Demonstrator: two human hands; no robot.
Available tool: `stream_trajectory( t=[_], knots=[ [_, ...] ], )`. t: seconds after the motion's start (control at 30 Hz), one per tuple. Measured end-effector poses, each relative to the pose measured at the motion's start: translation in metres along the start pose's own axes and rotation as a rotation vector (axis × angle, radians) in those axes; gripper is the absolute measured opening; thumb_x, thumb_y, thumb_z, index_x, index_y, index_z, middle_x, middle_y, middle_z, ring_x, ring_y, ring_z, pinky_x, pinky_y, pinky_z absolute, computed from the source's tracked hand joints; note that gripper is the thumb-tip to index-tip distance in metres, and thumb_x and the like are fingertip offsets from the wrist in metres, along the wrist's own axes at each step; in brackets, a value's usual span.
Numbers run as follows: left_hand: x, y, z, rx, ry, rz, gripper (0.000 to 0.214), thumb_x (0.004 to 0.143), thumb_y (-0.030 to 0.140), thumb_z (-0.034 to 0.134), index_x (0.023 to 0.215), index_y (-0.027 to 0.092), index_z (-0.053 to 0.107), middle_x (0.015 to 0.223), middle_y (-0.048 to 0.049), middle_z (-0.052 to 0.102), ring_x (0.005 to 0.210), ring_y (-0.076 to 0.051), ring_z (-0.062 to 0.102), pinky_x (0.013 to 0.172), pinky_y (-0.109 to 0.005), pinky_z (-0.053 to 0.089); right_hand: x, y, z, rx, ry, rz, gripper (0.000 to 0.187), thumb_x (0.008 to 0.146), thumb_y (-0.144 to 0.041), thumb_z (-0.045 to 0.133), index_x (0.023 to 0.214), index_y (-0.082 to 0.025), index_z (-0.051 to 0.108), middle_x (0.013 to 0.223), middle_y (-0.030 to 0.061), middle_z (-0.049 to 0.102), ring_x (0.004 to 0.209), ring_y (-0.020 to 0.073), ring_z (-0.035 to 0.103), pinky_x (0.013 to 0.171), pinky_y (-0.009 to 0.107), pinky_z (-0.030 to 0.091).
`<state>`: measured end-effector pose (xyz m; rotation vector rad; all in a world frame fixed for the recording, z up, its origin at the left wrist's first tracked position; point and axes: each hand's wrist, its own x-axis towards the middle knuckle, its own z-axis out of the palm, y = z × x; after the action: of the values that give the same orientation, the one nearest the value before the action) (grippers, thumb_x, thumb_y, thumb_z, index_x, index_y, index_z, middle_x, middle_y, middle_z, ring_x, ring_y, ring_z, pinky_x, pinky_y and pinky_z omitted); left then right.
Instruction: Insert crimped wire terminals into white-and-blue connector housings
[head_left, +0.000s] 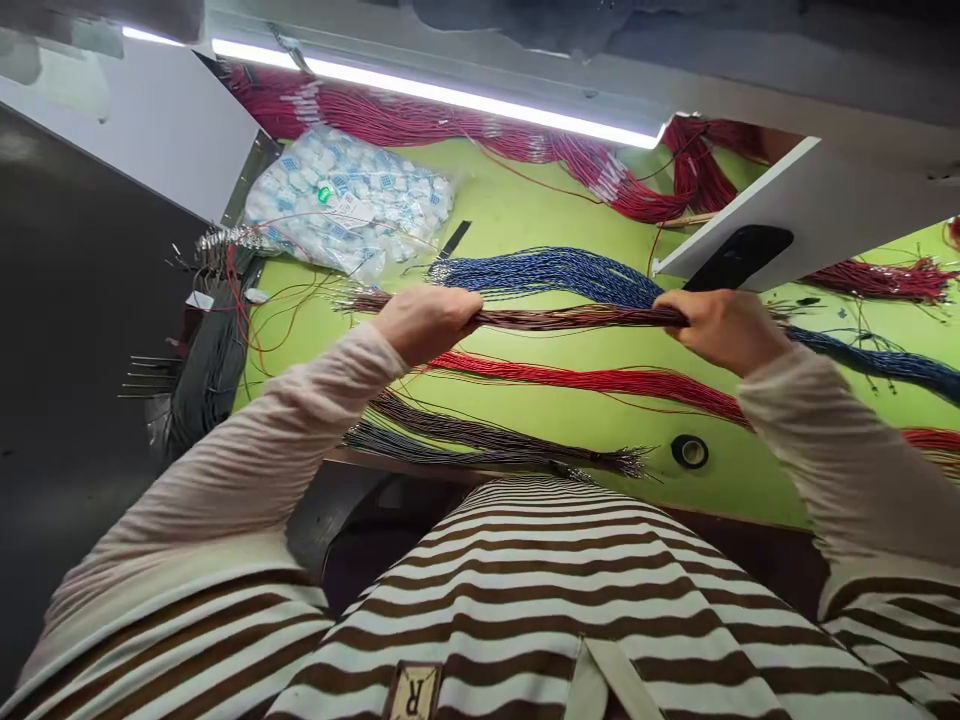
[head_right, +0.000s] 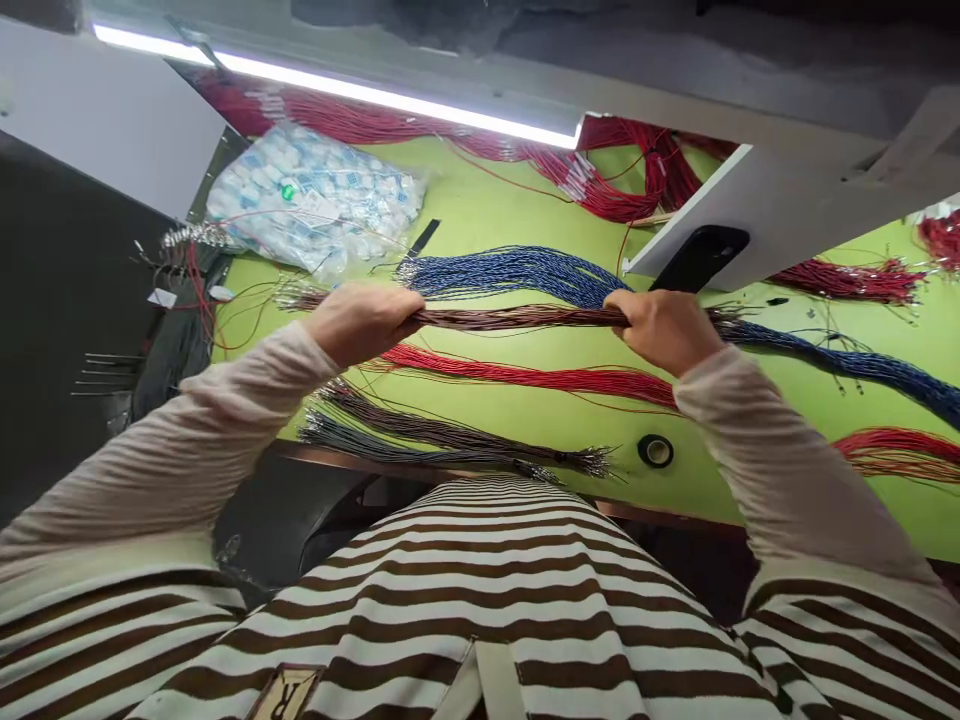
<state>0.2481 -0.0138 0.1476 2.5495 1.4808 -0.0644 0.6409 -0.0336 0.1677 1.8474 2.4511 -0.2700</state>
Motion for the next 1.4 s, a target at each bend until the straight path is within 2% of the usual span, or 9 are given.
stream_trajectory(
  t=[0.1, 0.27, 0.4, 0.53, 0.77, 0.93, 1.13, 1.27, 1.4],
  knots=[
    [-0.027, 0.005, 0.004, 0.054, -0.089, 0.13, 0.028, 0.092, 0.035, 0.039, 0.089, 0.015, 0.059, 0.083, -0.0067, 0.064, 0.077, -0.019, 0.062, 0.068, -0.03, 0.045, -0.042, -0.019, -0.004, -0.1, -0.124, -0.057, 0.033, 0.083, -0.03, 0.051, 0.114, -0.026, 0.064, 0.073, 0.0026, 0.068, 0.061, 0.0166, 0.057, 0.061, 0.027, 0.037],
    [-0.045, 0.01, 0.063, 0.078, -0.481, 0.104, 0.015, 0.087, 0.029, 0.049, 0.088, 0.02, 0.06, 0.092, -0.0077, 0.069, 0.084, -0.021, 0.065, 0.073, -0.03, 0.047, -0.054, -0.05, 0.083, 0.015, -0.47, -0.11, 0.025, 0.086, -0.022, 0.048, 0.104, -0.022, 0.065, 0.09, 0.0056, 0.071, 0.073, 0.0158, 0.063, 0.062, 0.024, 0.039],
    [-0.048, 0.004, 0.101, 0.111, -0.506, -0.032, 0.013, 0.082, 0.026, 0.055, 0.092, 0.02, 0.061, 0.096, -0.012, 0.071, 0.088, -0.025, 0.067, 0.075, -0.033, 0.049, -0.05, -0.061, 0.14, 0.023, -0.47, -0.094, 0.035, 0.083, -0.017, 0.05, 0.116, -0.02, 0.06, 0.106, 0.0091, 0.068, 0.088, 0.0187, 0.064, 0.07, 0.025, 0.043],
    [-0.029, -0.008, 0.108, 0.131, -0.453, -0.158, 0.029, 0.082, 0.028, 0.055, 0.11, 0.018, 0.054, 0.098, -0.0155, 0.07, 0.091, -0.027, 0.068, 0.078, -0.037, 0.05, -0.039, -0.061, 0.155, -0.007, -0.404, -0.04, 0.056, 0.086, -0.012, 0.041, 0.141, -0.021, 0.038, 0.121, 0.0124, 0.062, 0.104, 0.0227, 0.062, 0.078, 0.029, 0.045],
    [0.024, -0.015, 0.091, 0.147, -0.279, -0.255, 0.034, 0.085, 0.021, 0.046, 0.118, 0.011, 0.049, 0.104, -0.0203, 0.068, 0.098, -0.029, 0.065, 0.083, -0.039, 0.047, 0.012, -0.044, 0.131, -0.095, -0.282, 0.086, 0.059, 0.089, -0.023, 0.042, 0.147, -0.019, 0.031, 0.103, 0.014, 0.07, 0.089, 0.0263, 0.066, 0.074, 0.036, 0.047],
    [-0.015, -0.019, 0.076, 0.098, -0.262, -0.173, 0.033, 0.08, 0.017, 0.05, 0.112, 0.018, 0.058, 0.107, -0.0116, 0.068, 0.099, -0.026, 0.064, 0.086, -0.034, 0.046, -0.015, -0.04, 0.108, -0.067, -0.205, -0.058, 0.054, 0.088, -0.018, 0.038, 0.141, -0.026, 0.042, 0.114, 0.008, 0.067, 0.094, 0.023, 0.065, 0.07, 0.031, 0.049],
    [-0.045, -0.003, 0.056, 0.014, -0.122, -0.031, 0.075, 0.075, 0.016, 0.053, 0.145, 0.022, 0.028, 0.112, -0.0088, 0.063, 0.091, -0.023, 0.063, 0.078, -0.03, 0.047, -0.047, -0.068, 0.062, -0.017, 0.014, -0.259, 0.049, 0.089, -0.016, 0.04, 0.135, -0.027, 0.051, 0.104, 0.0056, 0.07, 0.084, 0.0149, 0.064, 0.067, 0.023, 0.047],
    [-0.042, 0.005, 0.047, -0.023, -0.189, 0.064, 0.032, 0.078, 0.021, 0.054, 0.108, 0.024, 0.066, 0.095, -0.0059, 0.061, 0.084, -0.02, 0.061, 0.072, -0.028, 0.047, -0.062, -0.083, 0.016, -0.023, 0.138, -0.354, 0.044, 0.093, -0.019, 0.039, 0.132, -0.029, 0.053, 0.089, 0.0044, 0.07, 0.075, 0.0132, 0.063, 0.065, 0.022, 0.045],
    [-0.058, -0.015, 0.018, -0.105, 0.122, 0.036, 0.019, 0.084, 0.026, 0.052, 0.082, 0.018, 0.068, 0.087, -0.0065, 0.057, 0.077, -0.017, 0.056, 0.07, -0.028, 0.046, -0.078, -0.079, -0.016, -0.029, 0.211, -0.345, 0.041, 0.094, -0.024, 0.038, 0.129, -0.032, 0.056, 0.085, 0.0031, 0.071, 0.074, 0.0146, 0.064, 0.065, 0.025, 0.046]
  ],
)
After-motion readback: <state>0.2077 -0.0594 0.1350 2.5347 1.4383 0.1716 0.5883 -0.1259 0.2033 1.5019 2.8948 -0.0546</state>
